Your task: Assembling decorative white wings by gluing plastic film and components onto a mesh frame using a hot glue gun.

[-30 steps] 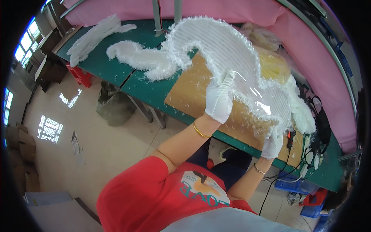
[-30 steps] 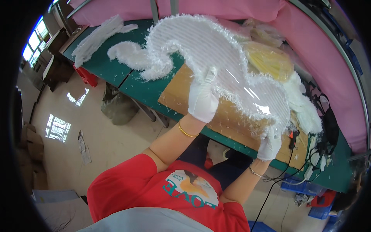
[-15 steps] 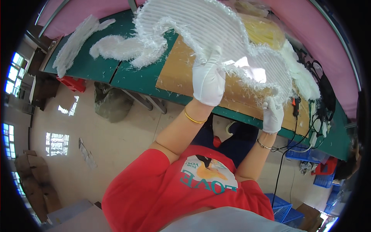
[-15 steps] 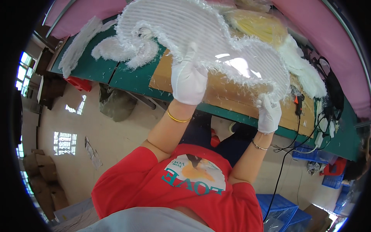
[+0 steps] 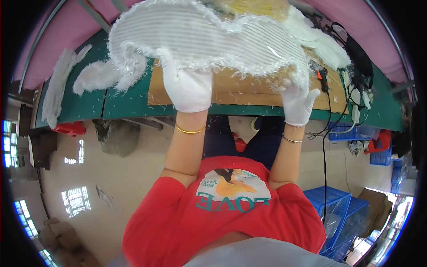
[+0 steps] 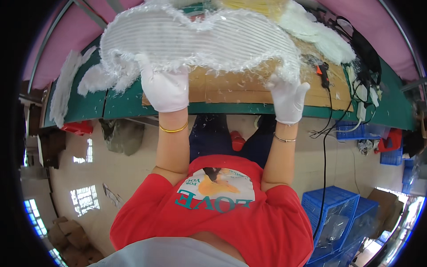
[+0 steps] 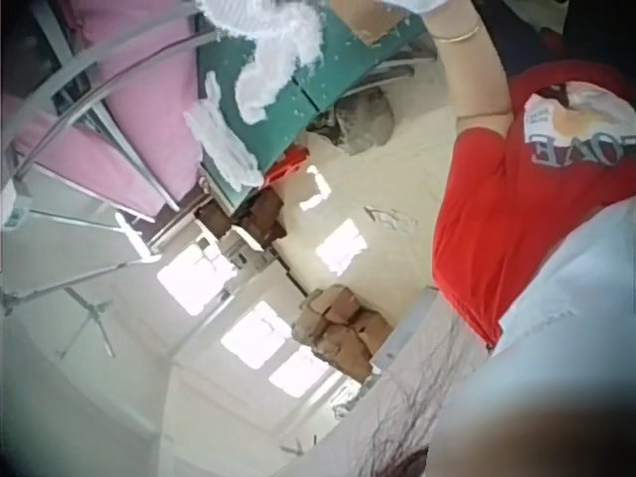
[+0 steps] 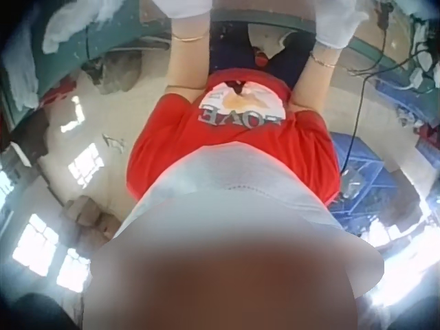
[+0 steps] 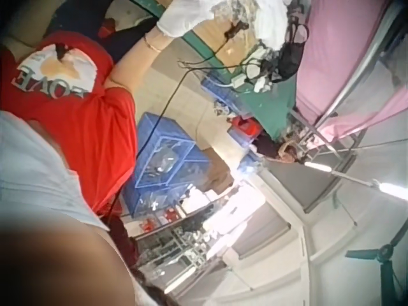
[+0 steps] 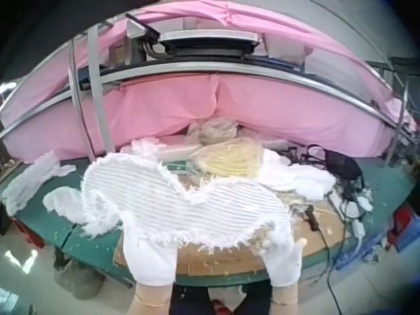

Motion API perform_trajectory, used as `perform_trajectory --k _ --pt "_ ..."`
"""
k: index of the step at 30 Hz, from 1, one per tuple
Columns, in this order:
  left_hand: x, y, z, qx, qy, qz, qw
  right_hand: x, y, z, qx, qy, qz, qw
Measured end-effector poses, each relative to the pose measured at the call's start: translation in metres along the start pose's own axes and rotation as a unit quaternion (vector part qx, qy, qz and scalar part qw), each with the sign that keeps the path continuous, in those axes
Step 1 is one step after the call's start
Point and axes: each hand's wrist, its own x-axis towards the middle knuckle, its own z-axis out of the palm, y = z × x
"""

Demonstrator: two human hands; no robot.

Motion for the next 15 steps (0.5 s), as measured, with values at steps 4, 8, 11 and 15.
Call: perform_trajectory --k 4,8,11,15 --pt "0.004 0.001 -0.015 -0.046 -0.013 -0.054 0.997 -0.002 0.038 0.036 0.127 -0.039 0.073 0.988" --pt "-0.002 -0.007 -0.012 0.063 0.092 -0.016 0.994 0.003 0.065 0.064 0.026 0.003 0.119 0.993" --pt "0.000 0.001 -0.041 -0.097 -0.080 -0.093 0.988 0.008 0.065 0.061 -0.086 0.060 0.102 0.989" --pt "-0.004 -0.001 -0.035 0.006 0.025 -0.038 0.999 0.004 0.067 0.068 -0.144 0.126 0.066 0.979"
